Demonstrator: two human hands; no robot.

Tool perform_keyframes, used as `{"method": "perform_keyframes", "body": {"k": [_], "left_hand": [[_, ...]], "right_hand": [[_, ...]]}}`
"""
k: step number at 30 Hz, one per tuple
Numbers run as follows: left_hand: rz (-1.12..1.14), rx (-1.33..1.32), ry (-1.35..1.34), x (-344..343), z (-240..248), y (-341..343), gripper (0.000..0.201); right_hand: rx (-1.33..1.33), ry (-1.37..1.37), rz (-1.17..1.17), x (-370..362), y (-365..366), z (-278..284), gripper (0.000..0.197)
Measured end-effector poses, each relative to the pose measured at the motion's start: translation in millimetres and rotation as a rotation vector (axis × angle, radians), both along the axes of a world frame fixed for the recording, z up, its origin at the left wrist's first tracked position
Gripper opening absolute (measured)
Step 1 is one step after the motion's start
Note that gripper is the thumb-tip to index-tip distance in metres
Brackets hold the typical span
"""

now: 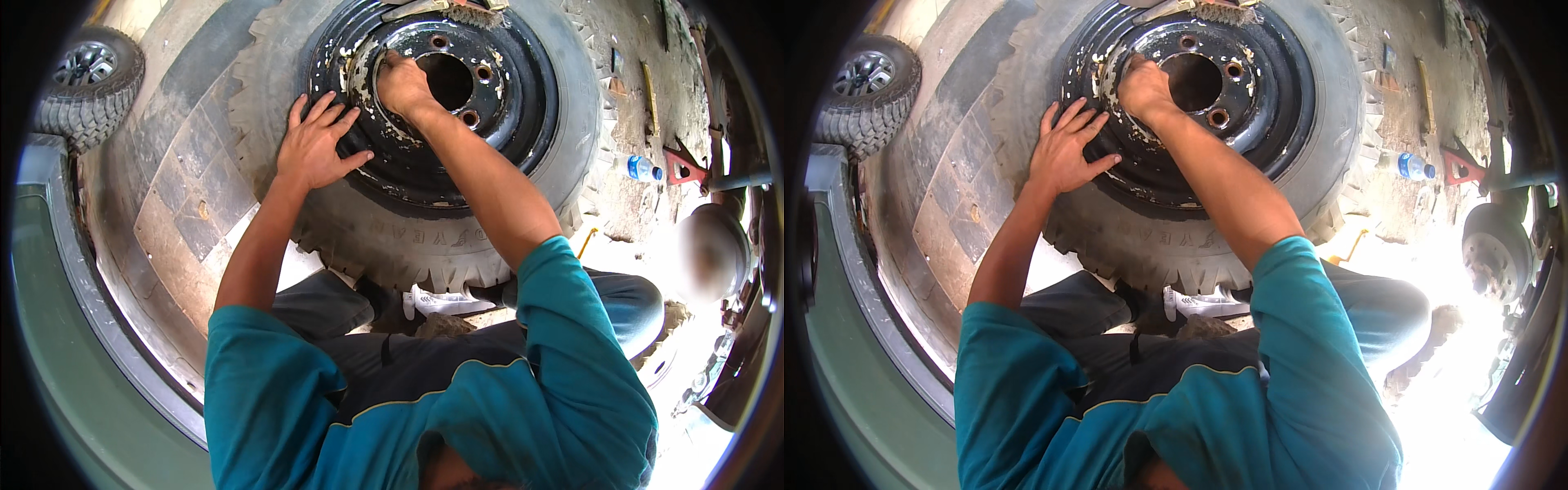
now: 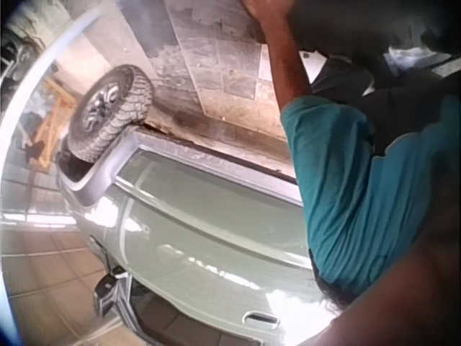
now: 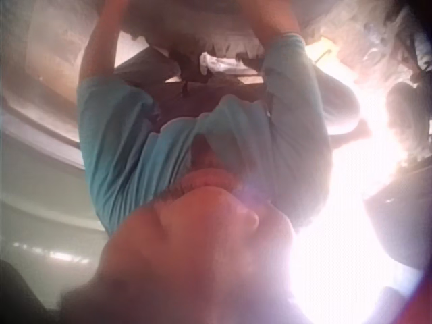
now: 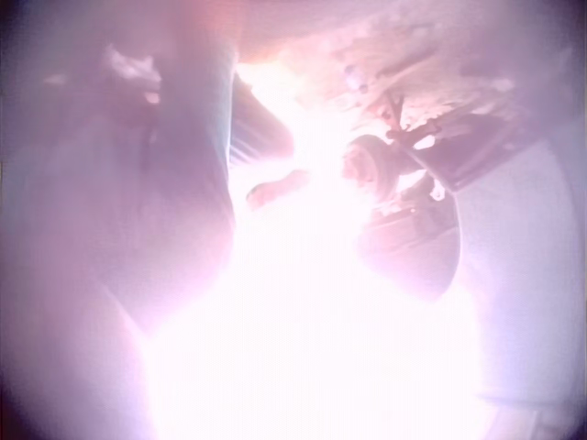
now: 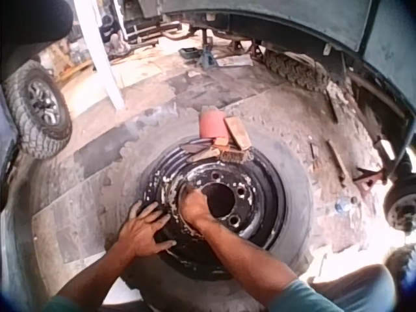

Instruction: The person scrapes debris and residue from the inner rim of a large tire using a small metal tool. They work around the bolt holes and the central hub area, then briefly handle a piece of cardboard on the ground.

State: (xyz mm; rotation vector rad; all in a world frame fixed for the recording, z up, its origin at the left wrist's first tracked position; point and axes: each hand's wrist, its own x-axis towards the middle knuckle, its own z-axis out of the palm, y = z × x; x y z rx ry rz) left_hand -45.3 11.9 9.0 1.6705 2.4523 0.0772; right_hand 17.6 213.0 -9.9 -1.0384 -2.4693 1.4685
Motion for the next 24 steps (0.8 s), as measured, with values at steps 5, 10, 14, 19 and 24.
{"method": "perform_keyframes", "body": {"k": [5, 10, 14, 19, 24], "left_hand": [[0.007, -0.025, -0.004, 3, 3, 0, 0.081], [0.012, -0.019, 0.009, 1, 1, -2, 0.081], [0.011, -0.026, 0.010, 1, 5, 2, 0.081], [0.007, -0.003, 0.007, -1, 2, 0, 0.081], [-0.001, -0.002, 0.002, 3, 2, -2, 0.082]], "right_hand": [[-0.053, -0.061, 0.071, 22, -27, 4, 0.038], [0.039, -0.004, 0.094, 20, -28, -4, 0.041], [0.022, -0.006, -0.028, 15, -37, -11, 0.044], [0.008, -0.098, 0.042, -4, -5, 0, 0.044], [-0.007, -0.025, 0.075, 17, -29, 4, 0.033]]}}
